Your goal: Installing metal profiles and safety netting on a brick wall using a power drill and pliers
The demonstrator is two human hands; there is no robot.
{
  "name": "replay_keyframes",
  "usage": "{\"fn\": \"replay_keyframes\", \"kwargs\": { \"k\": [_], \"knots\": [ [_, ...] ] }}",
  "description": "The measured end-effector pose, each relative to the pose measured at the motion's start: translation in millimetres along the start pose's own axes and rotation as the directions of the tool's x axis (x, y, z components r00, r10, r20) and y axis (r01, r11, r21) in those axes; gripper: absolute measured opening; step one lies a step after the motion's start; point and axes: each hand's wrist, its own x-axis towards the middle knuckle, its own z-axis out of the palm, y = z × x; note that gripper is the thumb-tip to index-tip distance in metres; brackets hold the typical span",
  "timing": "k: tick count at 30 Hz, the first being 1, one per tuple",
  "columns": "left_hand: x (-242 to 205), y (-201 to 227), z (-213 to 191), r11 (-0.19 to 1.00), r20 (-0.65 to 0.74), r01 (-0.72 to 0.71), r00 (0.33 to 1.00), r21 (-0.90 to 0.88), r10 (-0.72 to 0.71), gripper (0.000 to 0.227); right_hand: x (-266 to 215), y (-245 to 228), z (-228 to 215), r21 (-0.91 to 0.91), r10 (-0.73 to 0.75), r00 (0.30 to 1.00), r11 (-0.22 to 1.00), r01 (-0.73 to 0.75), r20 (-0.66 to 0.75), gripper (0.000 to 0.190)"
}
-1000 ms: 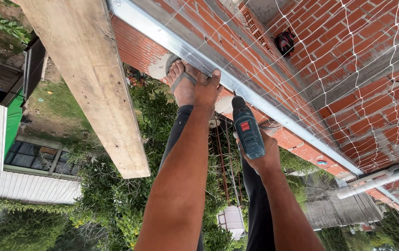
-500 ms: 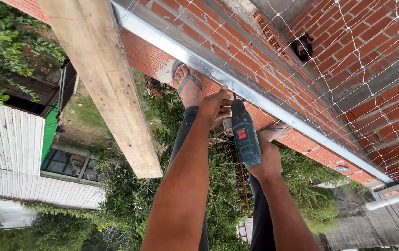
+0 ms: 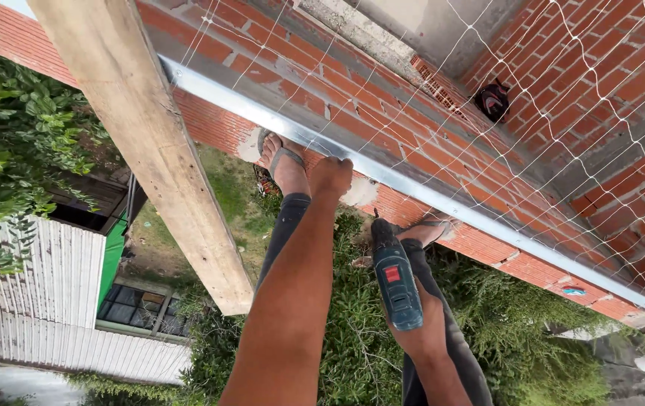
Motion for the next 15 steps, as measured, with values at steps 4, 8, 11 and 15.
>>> {"fn": "replay_keyframes", "kwargs": {
  "k": [4,8,11,15],
  "knots": [
    [19.8,-55.3,37.6,0.971,-0.209,-0.174,0.956,0.163,0.206,0.041,-14.2,41.0,-5.4,-0.063,-0.145,0.989,0.988,0.142,-0.042,0.062],
    [-11.6,-63.9,28.8,0.822,-0.304,-0.535,0.830,-0.198,0.467,0.023,-29.9,45.1,-37.8,0.036,0.095,0.995,0.995,-0.095,-0.002,0.083],
    [-90.6,-20.2,-7.0,0.772,-0.248,-0.493,0.870,-0.401,0.426,0.035,-43.6,41.1,-64.4,0.021,0.126,0.991,0.992,-0.125,-0.036,0.059],
    [-166.8,14.1,-44.3,0.698,-0.210,-0.531,0.842,-0.480,0.497,0.036,-57.9,36.2,-90.9,-0.015,0.204,0.978,0.979,-0.205,-0.053,0.040]
  ]
}}
